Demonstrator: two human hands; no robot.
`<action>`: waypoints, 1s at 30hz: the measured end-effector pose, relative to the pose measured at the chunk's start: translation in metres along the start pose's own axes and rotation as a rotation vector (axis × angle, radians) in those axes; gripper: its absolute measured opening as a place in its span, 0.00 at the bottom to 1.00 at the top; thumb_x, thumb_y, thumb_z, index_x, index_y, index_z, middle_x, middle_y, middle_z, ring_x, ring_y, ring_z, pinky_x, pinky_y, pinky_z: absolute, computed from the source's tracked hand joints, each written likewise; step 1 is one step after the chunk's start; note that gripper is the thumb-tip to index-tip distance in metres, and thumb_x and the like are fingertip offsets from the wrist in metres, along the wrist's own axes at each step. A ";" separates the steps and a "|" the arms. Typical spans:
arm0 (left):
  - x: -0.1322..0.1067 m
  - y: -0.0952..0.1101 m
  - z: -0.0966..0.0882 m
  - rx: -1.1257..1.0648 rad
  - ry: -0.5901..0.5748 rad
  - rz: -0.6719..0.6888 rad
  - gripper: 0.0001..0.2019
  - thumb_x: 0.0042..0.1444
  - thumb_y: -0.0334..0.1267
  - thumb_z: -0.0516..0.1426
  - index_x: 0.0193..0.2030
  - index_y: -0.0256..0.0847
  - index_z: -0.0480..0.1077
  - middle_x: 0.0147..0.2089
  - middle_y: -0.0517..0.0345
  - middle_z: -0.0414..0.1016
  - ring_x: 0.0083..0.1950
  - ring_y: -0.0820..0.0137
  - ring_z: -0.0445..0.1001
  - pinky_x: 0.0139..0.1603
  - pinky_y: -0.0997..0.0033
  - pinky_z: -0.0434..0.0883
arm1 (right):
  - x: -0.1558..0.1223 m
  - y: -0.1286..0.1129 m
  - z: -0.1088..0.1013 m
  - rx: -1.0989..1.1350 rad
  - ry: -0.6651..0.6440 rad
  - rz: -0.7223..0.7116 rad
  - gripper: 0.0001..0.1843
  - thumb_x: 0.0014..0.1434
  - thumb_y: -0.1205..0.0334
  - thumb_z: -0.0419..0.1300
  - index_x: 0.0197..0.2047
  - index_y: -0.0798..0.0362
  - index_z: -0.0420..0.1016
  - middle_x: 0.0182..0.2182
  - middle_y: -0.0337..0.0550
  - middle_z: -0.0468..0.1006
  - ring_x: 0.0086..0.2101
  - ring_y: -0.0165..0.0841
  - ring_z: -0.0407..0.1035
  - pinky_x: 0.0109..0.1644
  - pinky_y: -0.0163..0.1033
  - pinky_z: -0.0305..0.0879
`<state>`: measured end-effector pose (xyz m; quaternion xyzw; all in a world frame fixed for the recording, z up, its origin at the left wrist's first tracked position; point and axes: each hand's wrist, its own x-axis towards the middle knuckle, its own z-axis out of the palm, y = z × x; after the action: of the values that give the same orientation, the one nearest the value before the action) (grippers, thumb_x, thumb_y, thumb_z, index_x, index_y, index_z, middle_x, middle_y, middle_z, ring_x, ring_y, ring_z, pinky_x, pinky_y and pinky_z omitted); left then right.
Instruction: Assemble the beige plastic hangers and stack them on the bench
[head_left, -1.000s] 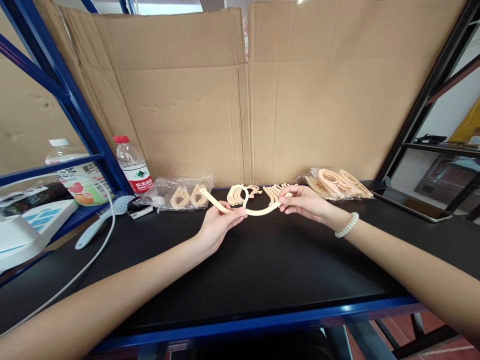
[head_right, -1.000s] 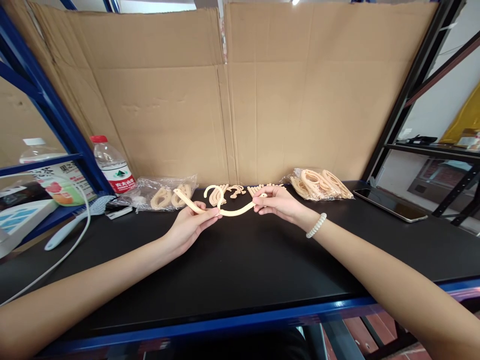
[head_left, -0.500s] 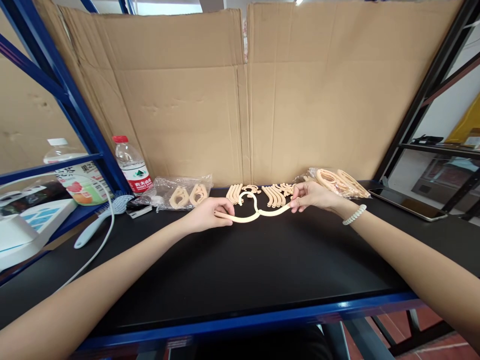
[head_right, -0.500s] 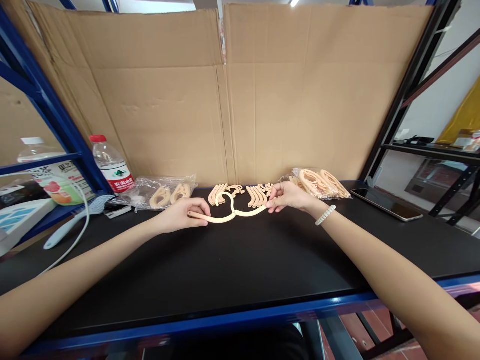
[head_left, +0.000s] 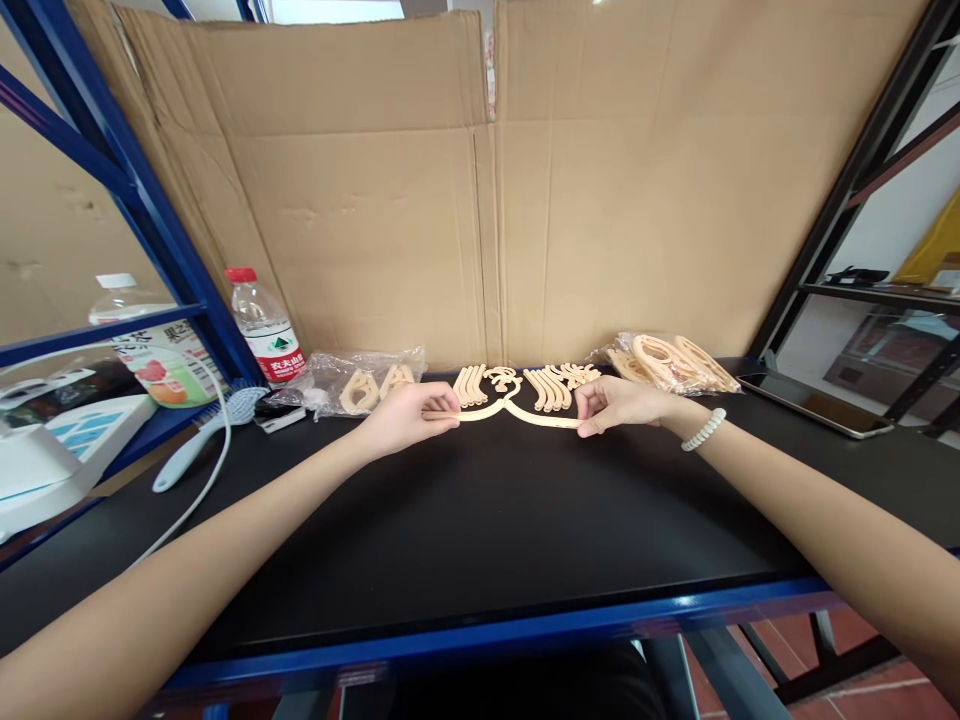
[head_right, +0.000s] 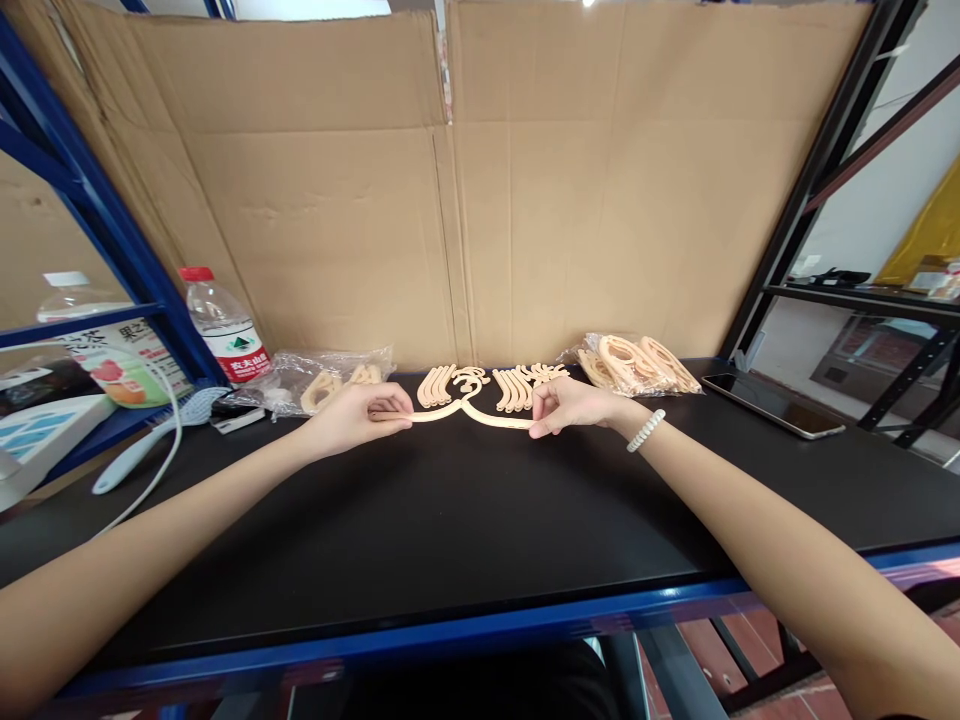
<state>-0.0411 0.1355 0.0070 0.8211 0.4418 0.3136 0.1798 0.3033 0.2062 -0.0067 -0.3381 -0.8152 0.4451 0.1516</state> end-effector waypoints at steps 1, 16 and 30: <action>0.000 0.001 -0.001 -0.003 -0.020 0.000 0.07 0.48 0.39 0.62 0.34 0.41 0.74 0.32 0.58 0.76 0.35 0.68 0.76 0.38 0.70 0.74 | 0.000 0.000 -0.001 -0.024 -0.008 -0.019 0.17 0.43 0.55 0.72 0.26 0.55 0.69 0.25 0.38 0.76 0.29 0.29 0.70 0.34 0.35 0.66; -0.001 0.006 -0.007 0.187 -0.311 0.014 0.06 0.49 0.42 0.62 0.30 0.44 0.78 0.33 0.57 0.76 0.35 0.67 0.73 0.37 0.72 0.67 | -0.003 -0.006 -0.005 -0.324 -0.124 -0.001 0.17 0.45 0.50 0.68 0.31 0.56 0.77 0.26 0.41 0.78 0.29 0.32 0.70 0.34 0.35 0.65; -0.001 -0.006 -0.018 0.208 -0.373 -0.027 0.07 0.51 0.38 0.60 0.35 0.43 0.78 0.35 0.56 0.77 0.35 0.67 0.75 0.36 0.73 0.70 | -0.003 0.000 -0.009 -0.392 -0.042 0.045 0.17 0.48 0.49 0.66 0.29 0.55 0.72 0.26 0.41 0.75 0.29 0.32 0.67 0.30 0.36 0.62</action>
<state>-0.0573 0.1377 0.0167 0.8730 0.4418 0.1067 0.1768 0.3106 0.2099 -0.0019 -0.3700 -0.8814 0.2883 0.0558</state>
